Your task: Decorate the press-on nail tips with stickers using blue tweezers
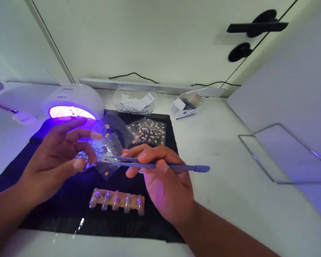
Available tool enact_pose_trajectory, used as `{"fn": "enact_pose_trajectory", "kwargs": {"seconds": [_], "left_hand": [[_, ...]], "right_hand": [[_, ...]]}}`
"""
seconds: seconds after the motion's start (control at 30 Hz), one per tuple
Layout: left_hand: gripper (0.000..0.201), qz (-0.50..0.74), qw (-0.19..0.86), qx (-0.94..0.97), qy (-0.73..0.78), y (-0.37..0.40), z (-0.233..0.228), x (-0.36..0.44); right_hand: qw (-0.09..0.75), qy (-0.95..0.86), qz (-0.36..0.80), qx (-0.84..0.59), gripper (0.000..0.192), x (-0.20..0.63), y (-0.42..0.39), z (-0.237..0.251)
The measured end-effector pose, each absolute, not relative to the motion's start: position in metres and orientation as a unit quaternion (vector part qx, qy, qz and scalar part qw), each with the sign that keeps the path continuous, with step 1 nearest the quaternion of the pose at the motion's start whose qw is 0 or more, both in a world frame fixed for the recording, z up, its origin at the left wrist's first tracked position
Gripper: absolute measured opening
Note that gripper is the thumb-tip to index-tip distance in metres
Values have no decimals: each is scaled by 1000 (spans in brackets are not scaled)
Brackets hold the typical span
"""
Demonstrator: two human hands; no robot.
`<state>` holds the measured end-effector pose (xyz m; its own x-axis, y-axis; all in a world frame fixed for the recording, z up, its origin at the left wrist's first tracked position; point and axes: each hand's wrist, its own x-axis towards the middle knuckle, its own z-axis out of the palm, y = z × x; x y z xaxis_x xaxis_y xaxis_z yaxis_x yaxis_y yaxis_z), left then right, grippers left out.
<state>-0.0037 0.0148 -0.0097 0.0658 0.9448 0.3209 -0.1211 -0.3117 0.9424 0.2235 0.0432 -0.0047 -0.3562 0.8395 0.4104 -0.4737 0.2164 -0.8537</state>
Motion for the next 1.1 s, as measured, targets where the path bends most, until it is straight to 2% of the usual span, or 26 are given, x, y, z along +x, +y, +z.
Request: {"fn": "enact_pose_trajectory", "kwargs": {"seconds": [0.1, 0.3, 0.57, 0.77, 0.9, 1.1], "left_hand": [[70, 578, 416, 588, 384, 5, -14, -1], [64, 546, 422, 608, 393, -9, -18, 18], [33, 604, 384, 590, 373, -3, -19, 31], [33, 608, 399, 543, 419, -2, -13, 29], [34, 593, 436, 554, 389, -3, -13, 26], [36, 606, 410, 549, 403, -5, -11, 28]], "right_hand": [[570, -544, 594, -162, 24, 223, 43, -6], [593, -528, 588, -154, 27, 217, 40, -10], [561, -527, 619, -158, 25, 213, 28, -7], [533, -579, 600, -147, 24, 214, 25, -3], [532, -617, 563, -141, 25, 215, 24, 1], [546, -636, 530, -130, 24, 212, 23, 1]]}}
